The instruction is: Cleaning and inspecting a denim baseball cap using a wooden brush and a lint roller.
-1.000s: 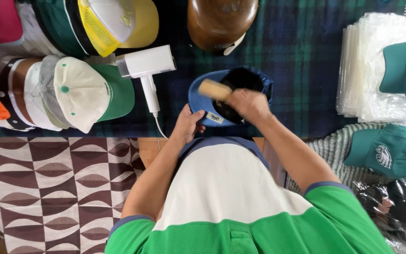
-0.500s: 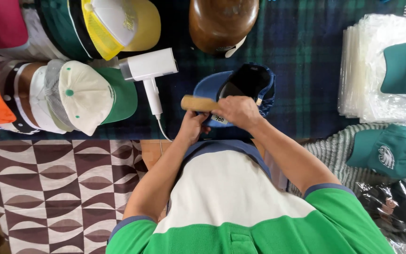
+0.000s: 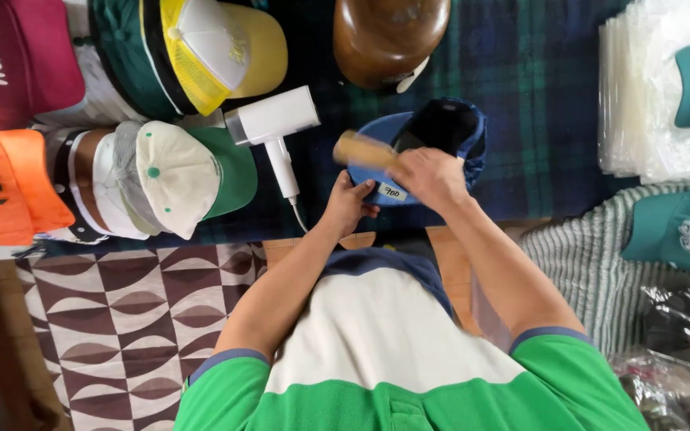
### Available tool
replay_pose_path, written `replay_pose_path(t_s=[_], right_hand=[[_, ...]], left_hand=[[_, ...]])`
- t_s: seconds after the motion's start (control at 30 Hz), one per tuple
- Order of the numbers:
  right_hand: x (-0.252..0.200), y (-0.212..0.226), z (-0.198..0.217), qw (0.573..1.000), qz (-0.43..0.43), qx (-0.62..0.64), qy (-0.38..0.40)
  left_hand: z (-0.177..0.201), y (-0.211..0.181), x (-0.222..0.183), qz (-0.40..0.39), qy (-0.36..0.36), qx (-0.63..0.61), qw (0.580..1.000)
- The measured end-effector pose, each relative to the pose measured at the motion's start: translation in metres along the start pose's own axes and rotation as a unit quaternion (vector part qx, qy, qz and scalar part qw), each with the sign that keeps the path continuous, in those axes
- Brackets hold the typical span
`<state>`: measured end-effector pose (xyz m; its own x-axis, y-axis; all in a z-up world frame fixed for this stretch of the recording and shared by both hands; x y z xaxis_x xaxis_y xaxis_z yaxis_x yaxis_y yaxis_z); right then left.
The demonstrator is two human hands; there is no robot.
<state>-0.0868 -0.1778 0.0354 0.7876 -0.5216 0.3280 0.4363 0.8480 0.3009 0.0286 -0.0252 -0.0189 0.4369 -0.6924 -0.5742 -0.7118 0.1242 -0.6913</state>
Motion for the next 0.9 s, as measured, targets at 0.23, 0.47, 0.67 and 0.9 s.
replay_pose_path(t_s=[0.23, 0.47, 0.67, 0.9], right_hand=[[0.008, -0.028, -0.020, 0.987, -0.089, -0.120, -0.060], [0.006, -0.047, -0.005, 1.000, -0.027, -0.007, -0.001], [0.008, -0.051, 0.014, 0.998, -0.038, 0.033, 0.046], [0.024, -0.050, 0.025, 0.995, 0.023, 0.052, 0.087]], left_hand=[[0.018, 0.031, 0.027, 0.002, -0.061, 0.010, 0.998], [0.004, 0.024, 0.006, 0.001, -0.083, 0.040, 0.996], [-0.005, 0.019, 0.000, -0.014, -0.082, 0.043, 0.996], [-0.013, 0.002, -0.006, -0.001, -0.079, 0.075, 0.994]])
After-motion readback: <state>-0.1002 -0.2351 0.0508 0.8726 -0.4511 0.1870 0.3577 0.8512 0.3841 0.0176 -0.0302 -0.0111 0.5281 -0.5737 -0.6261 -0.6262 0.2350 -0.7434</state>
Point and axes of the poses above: each hand's wrist, its own x-axis towards the middle knuckle, its own z-axis out of the back of the hand, y = z × x, the point moved 3 cm from there along x, towards the middle knuckle, and after that the axes turned 9 degrees about -z, right-handed, at the moved point
